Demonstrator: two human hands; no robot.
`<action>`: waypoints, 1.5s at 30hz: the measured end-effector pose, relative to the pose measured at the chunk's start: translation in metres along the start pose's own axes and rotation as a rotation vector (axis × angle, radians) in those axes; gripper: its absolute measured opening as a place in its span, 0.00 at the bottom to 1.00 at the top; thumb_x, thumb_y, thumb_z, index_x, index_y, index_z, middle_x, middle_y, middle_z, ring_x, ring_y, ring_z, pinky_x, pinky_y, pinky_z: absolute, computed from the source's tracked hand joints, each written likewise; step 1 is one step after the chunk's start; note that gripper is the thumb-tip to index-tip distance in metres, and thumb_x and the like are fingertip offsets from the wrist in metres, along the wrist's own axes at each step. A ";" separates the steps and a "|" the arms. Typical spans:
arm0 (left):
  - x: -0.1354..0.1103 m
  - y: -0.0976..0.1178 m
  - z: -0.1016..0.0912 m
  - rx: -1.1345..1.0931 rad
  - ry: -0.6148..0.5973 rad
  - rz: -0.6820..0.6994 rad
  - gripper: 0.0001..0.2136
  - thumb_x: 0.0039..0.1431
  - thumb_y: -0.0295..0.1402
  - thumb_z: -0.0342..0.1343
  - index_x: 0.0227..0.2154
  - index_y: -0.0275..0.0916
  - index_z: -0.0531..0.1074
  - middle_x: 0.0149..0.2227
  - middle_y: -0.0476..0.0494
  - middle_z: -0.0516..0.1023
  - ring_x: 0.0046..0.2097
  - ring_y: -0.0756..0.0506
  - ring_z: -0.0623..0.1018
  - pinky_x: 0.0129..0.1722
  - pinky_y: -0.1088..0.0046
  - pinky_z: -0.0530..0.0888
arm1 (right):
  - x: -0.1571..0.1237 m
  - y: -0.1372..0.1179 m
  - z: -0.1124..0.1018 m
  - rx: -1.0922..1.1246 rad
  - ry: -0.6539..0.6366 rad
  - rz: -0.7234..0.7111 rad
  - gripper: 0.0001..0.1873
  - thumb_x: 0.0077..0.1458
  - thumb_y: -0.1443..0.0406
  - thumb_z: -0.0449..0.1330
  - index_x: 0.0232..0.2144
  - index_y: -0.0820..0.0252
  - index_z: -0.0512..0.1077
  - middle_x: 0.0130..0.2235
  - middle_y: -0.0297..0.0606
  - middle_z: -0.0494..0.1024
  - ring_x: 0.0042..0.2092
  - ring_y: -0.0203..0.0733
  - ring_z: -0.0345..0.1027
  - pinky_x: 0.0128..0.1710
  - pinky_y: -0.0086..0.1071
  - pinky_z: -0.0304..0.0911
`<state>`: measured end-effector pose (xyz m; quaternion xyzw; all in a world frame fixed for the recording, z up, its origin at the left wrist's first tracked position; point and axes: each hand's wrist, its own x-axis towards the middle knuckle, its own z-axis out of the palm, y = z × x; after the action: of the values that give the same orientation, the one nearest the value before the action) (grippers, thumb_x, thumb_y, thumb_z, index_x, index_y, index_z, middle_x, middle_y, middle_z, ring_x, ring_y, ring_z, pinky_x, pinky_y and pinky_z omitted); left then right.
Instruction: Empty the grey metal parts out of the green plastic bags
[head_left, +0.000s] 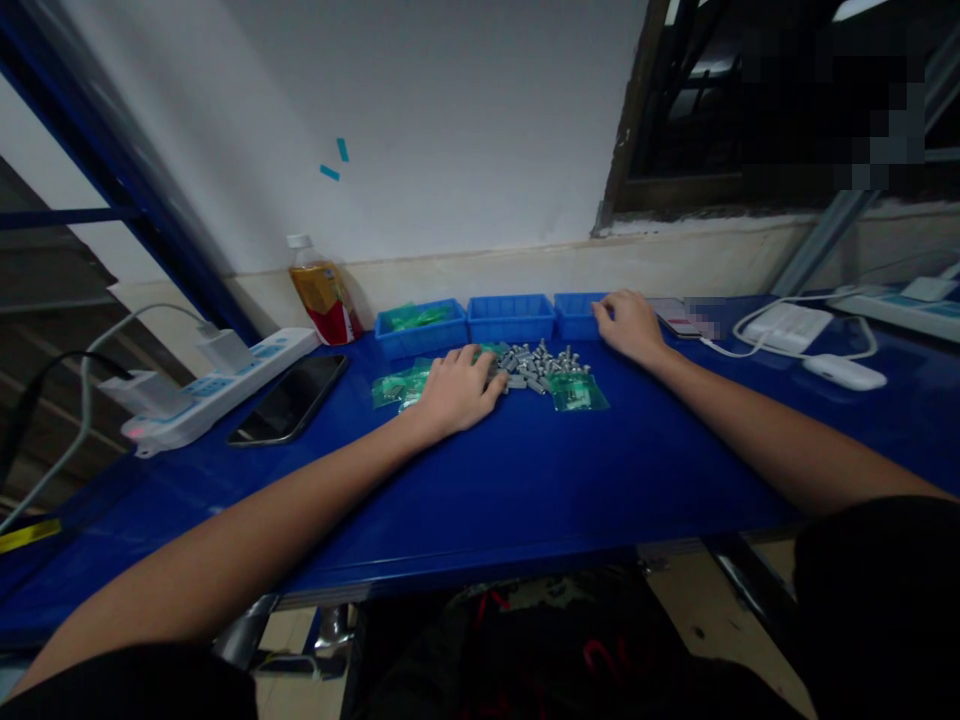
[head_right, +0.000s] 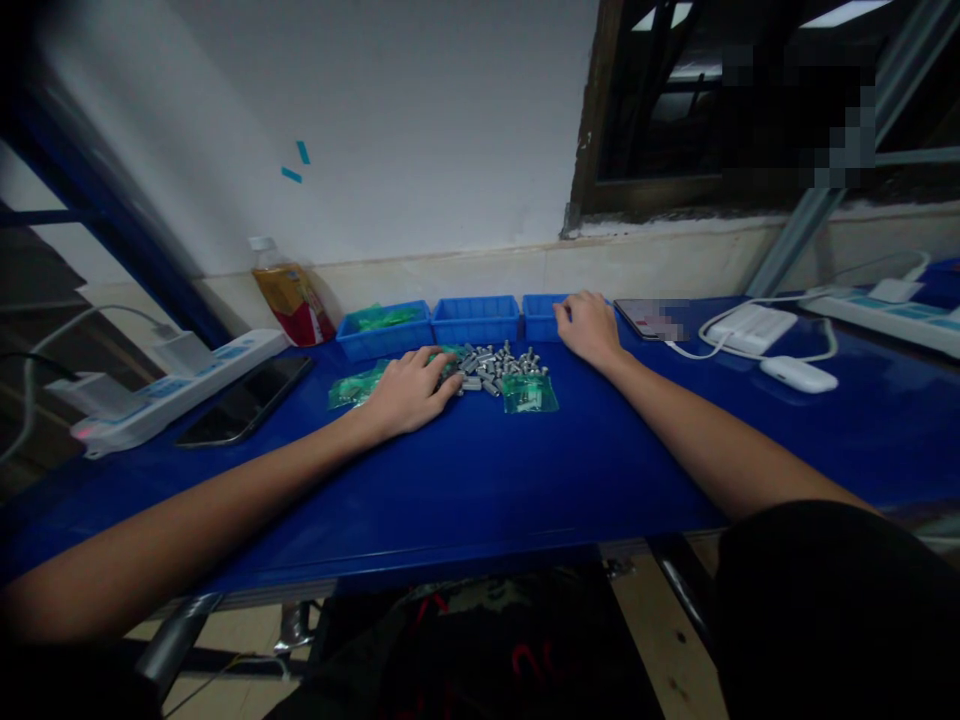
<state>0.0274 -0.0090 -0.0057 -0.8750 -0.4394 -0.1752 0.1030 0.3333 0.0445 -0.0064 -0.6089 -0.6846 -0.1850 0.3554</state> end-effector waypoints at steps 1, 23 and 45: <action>0.000 0.000 -0.001 0.001 0.012 0.005 0.21 0.64 0.46 0.39 0.50 0.39 0.65 0.49 0.36 0.69 0.47 0.37 0.70 0.44 0.58 0.67 | -0.001 0.000 0.001 -0.009 -0.006 0.003 0.16 0.59 0.60 0.48 0.24 0.58 0.68 0.30 0.46 0.70 0.36 0.48 0.62 0.39 0.47 0.58; 0.003 -0.005 0.002 -0.394 0.313 0.174 0.02 0.62 0.28 0.44 0.34 0.39 0.61 0.34 0.45 0.69 0.38 0.48 0.70 0.39 0.71 0.68 | -0.040 -0.147 -0.031 0.824 -0.420 0.174 0.13 0.56 0.56 0.55 0.39 0.58 0.67 0.25 0.35 0.74 0.24 0.37 0.66 0.23 0.31 0.57; -0.002 0.004 -0.004 -0.202 0.391 0.301 0.03 0.63 0.30 0.44 0.32 0.40 0.58 0.31 0.45 0.67 0.34 0.46 0.65 0.33 0.69 0.64 | -0.054 -0.144 -0.032 0.608 0.071 -0.398 0.07 0.57 0.70 0.50 0.35 0.58 0.67 0.34 0.39 0.70 0.38 0.41 0.65 0.39 0.35 0.61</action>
<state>0.0289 -0.0146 -0.0034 -0.8858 -0.2564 -0.3667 0.1228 0.2027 -0.0430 0.0033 -0.3235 -0.8006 -0.0595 0.5009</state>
